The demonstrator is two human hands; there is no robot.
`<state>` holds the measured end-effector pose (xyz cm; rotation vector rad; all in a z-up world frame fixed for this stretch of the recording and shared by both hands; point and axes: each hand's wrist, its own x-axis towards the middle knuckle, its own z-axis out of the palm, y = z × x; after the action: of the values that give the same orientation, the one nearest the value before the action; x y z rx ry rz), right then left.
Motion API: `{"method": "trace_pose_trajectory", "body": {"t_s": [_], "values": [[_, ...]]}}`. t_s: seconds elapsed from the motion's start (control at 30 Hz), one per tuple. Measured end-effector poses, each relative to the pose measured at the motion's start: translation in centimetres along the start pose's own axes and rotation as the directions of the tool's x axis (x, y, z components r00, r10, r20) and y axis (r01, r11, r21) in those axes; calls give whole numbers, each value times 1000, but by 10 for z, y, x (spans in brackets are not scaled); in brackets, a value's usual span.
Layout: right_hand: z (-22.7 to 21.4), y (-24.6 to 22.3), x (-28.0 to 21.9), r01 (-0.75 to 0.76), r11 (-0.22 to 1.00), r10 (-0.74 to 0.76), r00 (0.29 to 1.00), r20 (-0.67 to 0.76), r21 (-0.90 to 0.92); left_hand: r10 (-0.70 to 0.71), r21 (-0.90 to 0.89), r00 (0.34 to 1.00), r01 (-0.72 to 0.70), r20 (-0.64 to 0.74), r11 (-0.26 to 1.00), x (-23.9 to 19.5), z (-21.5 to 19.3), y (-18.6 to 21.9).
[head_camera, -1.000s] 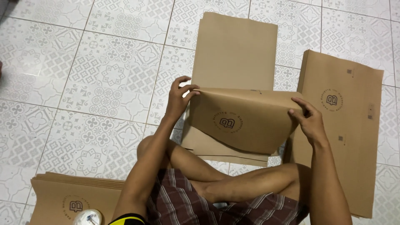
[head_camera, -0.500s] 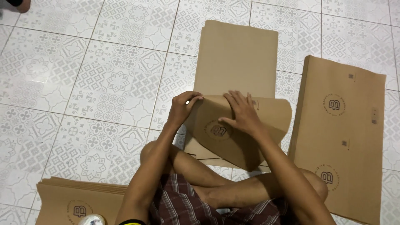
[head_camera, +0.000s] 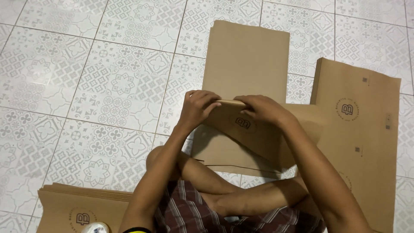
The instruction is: The person sits on the floor and folds a flat brown paper sheet into a bag shape. They then use a small brush to apply white adhesive from a container onto the folded edges to secure the bag's structure.
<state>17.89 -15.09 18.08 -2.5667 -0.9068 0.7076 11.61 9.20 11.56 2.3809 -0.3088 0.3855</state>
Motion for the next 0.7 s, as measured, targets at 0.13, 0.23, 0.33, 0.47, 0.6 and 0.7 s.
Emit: {"method": "trace_pose_trajectory", "body": {"t_s": [0.13,0.23,0.33,0.47,0.6,0.7], "values": [[-16,-10,-6,-16,1000,16,999,-28,-5,-50,-31,998,49,-43,998,13,8,-5],[-26,-16,-10,-24,1000,25,998,-62,17,-67,9,996,67,-67,998,26,5,-1],[-40,-18,-15,2,1000,-1,993,-120,2,-69,-89,994,61,-87,994,41,4,-3],[-57,-19,-23,5,999,-1,994,-108,40,-275,-596,961,227,10,770,50,3,-8],[-74,-37,-38,-42,990,53,995,-81,131,-405,-676,904,385,138,628,53,-9,0],[-73,-37,-38,-40,993,51,994,-94,110,-456,-673,882,411,121,615,52,1,-2]]}}
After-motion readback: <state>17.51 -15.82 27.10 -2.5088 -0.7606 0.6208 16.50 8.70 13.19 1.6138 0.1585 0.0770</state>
